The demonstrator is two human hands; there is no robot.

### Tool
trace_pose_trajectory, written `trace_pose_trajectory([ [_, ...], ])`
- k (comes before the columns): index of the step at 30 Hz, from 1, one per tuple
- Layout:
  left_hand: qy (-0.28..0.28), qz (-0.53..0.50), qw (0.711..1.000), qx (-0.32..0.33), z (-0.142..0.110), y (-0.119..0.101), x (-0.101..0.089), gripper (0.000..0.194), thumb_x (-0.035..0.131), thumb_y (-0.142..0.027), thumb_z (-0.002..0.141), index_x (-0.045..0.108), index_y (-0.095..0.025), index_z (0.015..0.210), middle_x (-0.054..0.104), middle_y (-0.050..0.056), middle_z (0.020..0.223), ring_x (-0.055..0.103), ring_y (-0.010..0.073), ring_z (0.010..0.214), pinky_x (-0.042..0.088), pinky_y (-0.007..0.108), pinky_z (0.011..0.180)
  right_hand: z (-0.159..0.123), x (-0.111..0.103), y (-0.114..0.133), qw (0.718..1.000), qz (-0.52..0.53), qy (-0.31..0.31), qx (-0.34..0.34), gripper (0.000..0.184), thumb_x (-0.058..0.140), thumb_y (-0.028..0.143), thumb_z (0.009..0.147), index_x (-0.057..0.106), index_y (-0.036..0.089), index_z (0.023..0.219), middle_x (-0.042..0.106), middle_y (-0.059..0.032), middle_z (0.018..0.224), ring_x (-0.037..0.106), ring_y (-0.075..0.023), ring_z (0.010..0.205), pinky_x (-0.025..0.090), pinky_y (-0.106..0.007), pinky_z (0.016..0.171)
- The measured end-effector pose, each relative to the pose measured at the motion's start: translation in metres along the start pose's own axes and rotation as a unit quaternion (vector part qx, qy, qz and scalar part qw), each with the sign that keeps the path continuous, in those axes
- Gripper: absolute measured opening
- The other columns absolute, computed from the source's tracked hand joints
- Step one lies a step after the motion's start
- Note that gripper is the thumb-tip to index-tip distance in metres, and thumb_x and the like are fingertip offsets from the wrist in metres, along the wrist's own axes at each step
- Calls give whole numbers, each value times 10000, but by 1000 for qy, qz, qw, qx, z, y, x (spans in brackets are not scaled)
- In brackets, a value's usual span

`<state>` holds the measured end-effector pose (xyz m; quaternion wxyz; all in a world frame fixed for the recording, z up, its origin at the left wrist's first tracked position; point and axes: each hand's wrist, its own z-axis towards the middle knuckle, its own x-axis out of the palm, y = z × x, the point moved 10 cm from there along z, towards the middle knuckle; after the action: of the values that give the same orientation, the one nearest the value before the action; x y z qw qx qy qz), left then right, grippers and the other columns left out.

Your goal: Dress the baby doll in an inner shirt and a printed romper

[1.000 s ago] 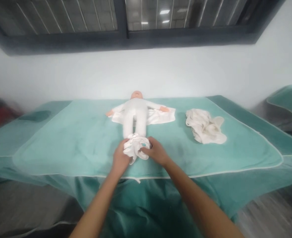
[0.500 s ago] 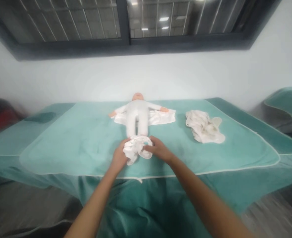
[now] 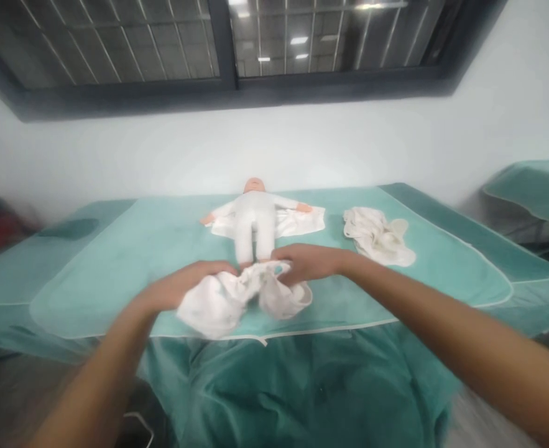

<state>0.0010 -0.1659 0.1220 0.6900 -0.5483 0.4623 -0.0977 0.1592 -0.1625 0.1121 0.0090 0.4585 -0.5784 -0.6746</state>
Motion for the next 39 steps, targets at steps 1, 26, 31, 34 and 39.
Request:
trace_pose_trajectory([
  [1,23,50,998,-7,1,-1,2,265,717,-264,666,738,-261,930,743,37,969,677,275,926,523,332,837,-1,-2,2,998,-63,18,9,204,765,390,712,697,250,843,689,0,818,621,-215,706,429,-314,611],
  [26,-17,271,962,0,13,-127,-68,264,675,-459,728,657,-203,791,605,-22,751,577,146,724,412,243,650,-15,-96,145,950,-312,-25,-8,418,722,624,730,754,218,828,698,8,893,662,-233,917,518,-337,770],
  [31,-31,365,930,23,11,-120,-73,318,628,-531,781,692,-221,749,650,-1,801,610,182,807,432,275,722,-14,-96,129,918,-386,-35,-87,535,661,709,740,721,178,720,662,-21,1158,605,-279,1113,479,-430,931],
  [34,-67,389,917,49,9,-120,-77,373,562,-546,846,697,-212,748,672,15,888,610,191,877,435,292,792,-14,-105,108,925,-376,-47,-29,565,610,739,774,705,186,700,683,-23,1041,648,-261,997,506,-433,866],
  [39,-244,341,907,16,1,-116,-109,358,604,-506,844,650,-190,681,661,37,823,603,194,773,449,321,733,-18,-118,100,960,-259,-87,52,453,685,659,779,683,217,680,645,-24,743,666,-248,833,537,-405,757],
])
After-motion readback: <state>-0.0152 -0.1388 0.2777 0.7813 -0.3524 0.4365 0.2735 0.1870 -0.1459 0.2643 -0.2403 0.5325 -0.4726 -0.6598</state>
